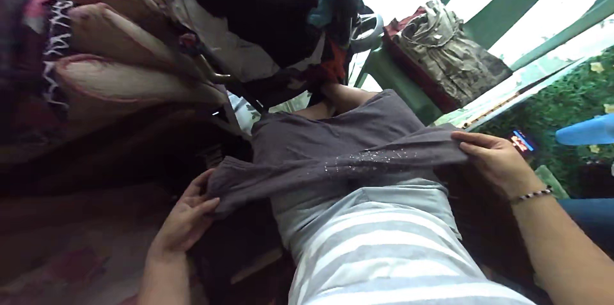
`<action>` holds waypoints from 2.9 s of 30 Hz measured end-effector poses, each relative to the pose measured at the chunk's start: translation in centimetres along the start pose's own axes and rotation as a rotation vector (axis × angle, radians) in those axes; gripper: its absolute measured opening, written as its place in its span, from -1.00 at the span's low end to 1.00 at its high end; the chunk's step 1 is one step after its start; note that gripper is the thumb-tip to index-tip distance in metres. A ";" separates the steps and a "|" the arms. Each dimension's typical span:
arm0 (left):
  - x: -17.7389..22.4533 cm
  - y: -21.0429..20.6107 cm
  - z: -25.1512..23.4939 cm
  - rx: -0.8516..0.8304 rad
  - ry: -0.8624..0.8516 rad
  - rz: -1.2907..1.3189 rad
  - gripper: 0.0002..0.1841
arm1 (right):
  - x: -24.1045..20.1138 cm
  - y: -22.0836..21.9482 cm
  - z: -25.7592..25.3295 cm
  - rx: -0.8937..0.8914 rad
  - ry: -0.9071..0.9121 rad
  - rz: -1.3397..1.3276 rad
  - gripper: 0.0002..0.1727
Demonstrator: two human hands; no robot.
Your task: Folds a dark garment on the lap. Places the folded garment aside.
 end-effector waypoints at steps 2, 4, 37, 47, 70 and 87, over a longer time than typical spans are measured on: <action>0.4 0.2 0.7 -0.016 -0.005 -0.027 -0.26 | 0.2 0.3 0.1 -0.002 -0.007 0.007 -0.65; 0.4 0.2 1.4 -0.042 0.018 -0.063 -0.26 | 0.6 0.5 0.2 0.002 -0.008 0.022 -0.64; 0.0 -7.9 -5.6 -0.461 -0.179 -0.914 -0.74 | -2.2 -4.3 -3.1 -0.100 0.271 0.577 -0.94; 1.1 -11.6 -6.5 -0.325 -0.520 -1.015 -0.04 | -3.3 -7.7 -1.3 0.342 0.448 0.665 -0.44; -1.9 -24.2 -20.1 -0.726 -0.397 -1.187 -0.28 | 2.2 -9.2 -14.5 -0.012 -0.601 -0.134 0.02; 1.6 -11.4 -26.0 -0.774 0.161 -1.419 -0.48 | -2.0 -3.7 -16.3 0.061 -0.182 -0.492 -0.46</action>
Point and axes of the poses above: each hand's wrist, its own z-axis away from the middle knuckle, its own y-axis out of the back of the hand, x = y × z, the point moved 4 cm from there along -z, towards the middle knuckle, and after that the axes turned 14 degrees about -y, right-handed, at the moved point
